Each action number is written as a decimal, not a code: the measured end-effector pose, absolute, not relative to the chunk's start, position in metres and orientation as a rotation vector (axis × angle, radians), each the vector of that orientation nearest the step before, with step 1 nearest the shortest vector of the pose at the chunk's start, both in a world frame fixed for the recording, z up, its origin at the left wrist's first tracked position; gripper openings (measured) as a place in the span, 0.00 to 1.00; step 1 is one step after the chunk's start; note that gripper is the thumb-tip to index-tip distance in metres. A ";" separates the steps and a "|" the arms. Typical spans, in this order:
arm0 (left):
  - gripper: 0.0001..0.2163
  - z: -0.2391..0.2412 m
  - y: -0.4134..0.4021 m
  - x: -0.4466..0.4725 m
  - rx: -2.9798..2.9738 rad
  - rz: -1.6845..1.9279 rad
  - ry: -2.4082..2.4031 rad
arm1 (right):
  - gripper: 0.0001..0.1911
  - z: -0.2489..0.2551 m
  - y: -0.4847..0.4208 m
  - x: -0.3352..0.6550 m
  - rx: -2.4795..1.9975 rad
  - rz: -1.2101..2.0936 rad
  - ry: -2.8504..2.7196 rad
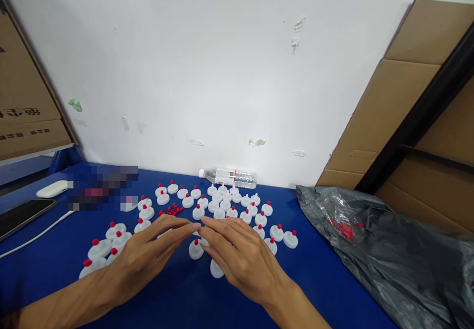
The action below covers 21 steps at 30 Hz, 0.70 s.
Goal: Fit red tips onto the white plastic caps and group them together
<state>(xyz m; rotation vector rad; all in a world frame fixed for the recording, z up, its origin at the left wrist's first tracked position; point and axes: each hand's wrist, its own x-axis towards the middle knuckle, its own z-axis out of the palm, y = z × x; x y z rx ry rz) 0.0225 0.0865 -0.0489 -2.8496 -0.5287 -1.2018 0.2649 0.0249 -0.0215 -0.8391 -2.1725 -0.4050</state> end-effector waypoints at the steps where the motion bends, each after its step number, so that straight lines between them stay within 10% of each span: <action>1: 0.29 -0.049 0.086 0.022 -2.853 -1.208 -0.512 | 0.17 -0.021 0.025 0.265 -0.836 -0.399 -2.173; 21: 0.15 -0.035 0.075 0.028 -2.902 -1.075 -0.561 | 0.18 -0.025 0.019 0.260 -0.796 -0.182 -2.137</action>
